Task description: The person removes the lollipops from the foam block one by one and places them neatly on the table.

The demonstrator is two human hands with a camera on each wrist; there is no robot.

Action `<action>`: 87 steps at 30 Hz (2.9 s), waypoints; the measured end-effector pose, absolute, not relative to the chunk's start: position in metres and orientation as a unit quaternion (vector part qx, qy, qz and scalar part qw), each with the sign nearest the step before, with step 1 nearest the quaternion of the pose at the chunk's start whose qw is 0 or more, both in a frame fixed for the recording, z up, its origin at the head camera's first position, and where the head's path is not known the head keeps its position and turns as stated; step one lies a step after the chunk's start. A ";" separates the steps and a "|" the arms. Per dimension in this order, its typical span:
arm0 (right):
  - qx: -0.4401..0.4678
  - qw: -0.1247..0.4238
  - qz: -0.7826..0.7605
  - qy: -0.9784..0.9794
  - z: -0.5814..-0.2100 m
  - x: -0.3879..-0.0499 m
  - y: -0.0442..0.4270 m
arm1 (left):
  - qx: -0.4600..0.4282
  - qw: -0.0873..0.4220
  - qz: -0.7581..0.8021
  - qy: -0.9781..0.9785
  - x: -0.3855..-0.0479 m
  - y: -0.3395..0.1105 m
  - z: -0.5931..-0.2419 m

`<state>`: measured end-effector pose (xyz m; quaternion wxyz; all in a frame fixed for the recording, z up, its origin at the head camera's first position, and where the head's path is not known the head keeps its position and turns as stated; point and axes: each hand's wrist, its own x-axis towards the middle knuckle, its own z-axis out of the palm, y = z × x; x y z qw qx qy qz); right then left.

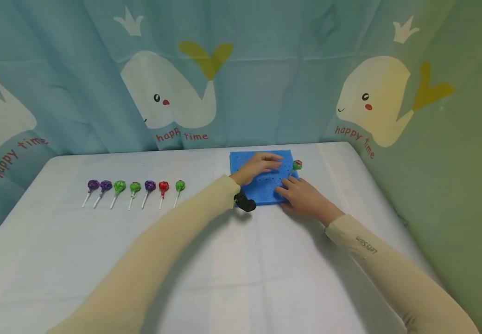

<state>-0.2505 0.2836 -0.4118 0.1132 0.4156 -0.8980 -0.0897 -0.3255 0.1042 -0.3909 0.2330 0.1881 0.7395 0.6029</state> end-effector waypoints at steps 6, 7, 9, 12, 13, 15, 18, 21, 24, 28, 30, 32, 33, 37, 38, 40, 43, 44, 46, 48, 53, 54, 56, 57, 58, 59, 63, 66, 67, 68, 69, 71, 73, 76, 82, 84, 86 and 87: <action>0.427 0.129 -0.084 -0.891 -0.410 -0.251 0.284 | 0.223 0.233 0.562 0.762 -0.328 0.123 -0.393; 0.427 0.129 -0.085 -0.891 -0.410 -0.250 0.284 | 0.228 0.241 0.559 0.760 -0.329 0.125 -0.393; 0.428 0.129 -0.084 -0.891 -0.410 -0.250 0.284 | 0.236 0.262 0.552 0.756 -0.330 0.129 -0.392; 0.428 0.129 -0.086 -0.891 -0.410 -0.250 0.283 | 0.239 0.291 0.542 0.752 -0.330 0.133 -0.390; 0.428 0.128 -0.086 -0.891 -0.410 -0.250 0.284 | 0.237 0.298 0.539 0.751 -0.330 0.134 -0.390; 0.429 0.129 -0.087 -0.890 -0.411 -0.251 0.284 | 0.235 0.306 0.534 0.753 -0.331 0.136 -0.390; 0.430 0.131 -0.086 -0.889 -0.411 -0.251 0.284 | 0.235 0.308 0.527 0.757 -0.333 0.137 -0.390; 0.428 0.130 -0.084 -0.890 -0.412 -0.251 0.285 | 0.239 0.309 0.518 0.761 -0.336 0.138 -0.390; 0.425 0.126 -0.087 -0.892 -0.412 -0.251 0.285 | 0.246 0.311 0.516 0.759 -0.340 0.138 -0.391; 0.424 0.123 -0.091 -0.893 -0.412 -0.251 0.285 | 0.264 0.310 0.516 0.754 -0.345 0.138 -0.394; 0.424 0.122 -0.091 -0.893 -0.412 -0.251 0.285 | 0.274 0.308 0.514 0.752 -0.347 0.138 -0.396; 0.424 0.121 -0.089 -0.893 -0.412 -0.251 0.285 | 0.275 0.307 0.515 0.752 -0.349 0.137 -0.397; 0.424 0.121 -0.088 -0.894 -0.412 -0.251 0.285 | 0.273 0.306 0.515 0.753 -0.349 0.136 -0.398; 0.422 0.120 -0.087 -0.894 -0.412 -0.251 0.285 | 0.252 0.296 0.511 0.767 -0.348 0.135 -0.399; 0.422 0.120 -0.087 -0.894 -0.411 -0.251 0.285 | 0.248 0.292 0.509 0.770 -0.348 0.135 -0.399; 0.422 0.121 -0.088 -0.894 -0.411 -0.251 0.284 | 0.238 0.286 0.510 0.775 -0.347 0.135 -0.399; 0.421 0.121 -0.088 -0.895 -0.411 -0.251 0.284 | 0.231 0.275 0.517 0.777 -0.347 0.135 -0.401; 0.421 0.121 -0.088 -0.895 -0.411 -0.251 0.284 | 0.229 0.272 0.520 0.776 -0.347 0.135 -0.402; 0.420 0.120 -0.087 -0.895 -0.411 -0.250 0.284 | 0.229 0.264 0.528 0.774 -0.347 0.135 -0.405; 0.418 0.119 -0.087 -0.896 -0.411 -0.250 0.284 | 0.235 0.258 0.535 0.770 -0.347 0.135 -0.408; 0.420 0.124 -0.087 -0.895 -0.412 -0.250 0.284 | 0.231 0.249 0.552 0.762 -0.346 0.136 -0.412; 0.421 0.125 -0.087 -0.894 -0.413 -0.251 0.285 | 0.228 0.248 0.554 0.761 -0.345 0.136 -0.412; 0.423 0.127 -0.088 -0.893 -0.413 -0.251 0.285 | 0.216 0.249 0.566 0.756 -0.345 0.136 -0.412; 0.424 0.127 -0.088 -0.892 -0.414 -0.251 0.284 | 0.212 0.248 0.573 0.752 -0.344 0.136 -0.412; 0.424 0.127 -0.087 -0.892 -0.414 -0.251 0.284 | 0.210 0.250 0.585 0.743 -0.344 0.136 -0.411; 0.425 0.127 -0.086 -0.892 -0.414 -0.251 0.284 | 0.209 0.252 0.598 0.732 -0.344 0.136 -0.410; 0.427 0.127 -0.080 -0.892 -0.414 -0.252 0.284 | 0.206 0.257 0.641 0.693 -0.344 0.133 -0.402; 0.425 0.124 -0.080 -0.893 -0.414 -0.251 0.284 | 0.206 0.263 0.645 0.687 -0.344 0.129 -0.395; 0.423 0.123 -0.080 -0.894 -0.413 -0.251 0.284 | 0.208 0.262 0.640 0.691 -0.344 0.127 -0.393; 0.422 0.121 -0.081 -0.895 -0.413 -0.251 0.284 | 0.208 0.265 0.638 0.692 -0.344 0.125 -0.392; 0.420 0.120 -0.081 -0.896 -0.413 -0.251 0.284 | 0.211 0.266 0.635 0.693 -0.343 0.123 -0.390; 0.418 0.117 -0.082 -0.897 -0.412 -0.250 0.284 | 0.223 0.265 0.630 0.695 -0.342 0.117 -0.388; 0.416 0.115 -0.082 -0.898 -0.412 -0.250 0.284 | 0.232 0.263 0.625 0.698 -0.341 0.111 -0.387; 0.414 0.115 -0.083 -0.899 -0.412 -0.250 0.284 | 0.241 0.259 0.616 0.704 -0.338 0.100 -0.386; 0.416 0.118 -0.080 -0.898 -0.411 -0.250 0.283 | 0.231 0.267 0.609 0.710 -0.329 0.071 -0.385; 0.415 0.115 -0.080 -0.899 -0.411 -0.250 0.282 | 0.220 0.269 0.605 0.716 -0.326 0.061 -0.386; 0.411 0.111 -0.081 -0.901 -0.411 -0.249 0.282 | 0.215 0.268 0.601 0.721 -0.323 0.051 -0.388; 0.409 0.108 -0.082 -0.902 -0.411 -0.249 0.282 | 0.212 0.268 0.603 0.721 -0.322 0.046 -0.389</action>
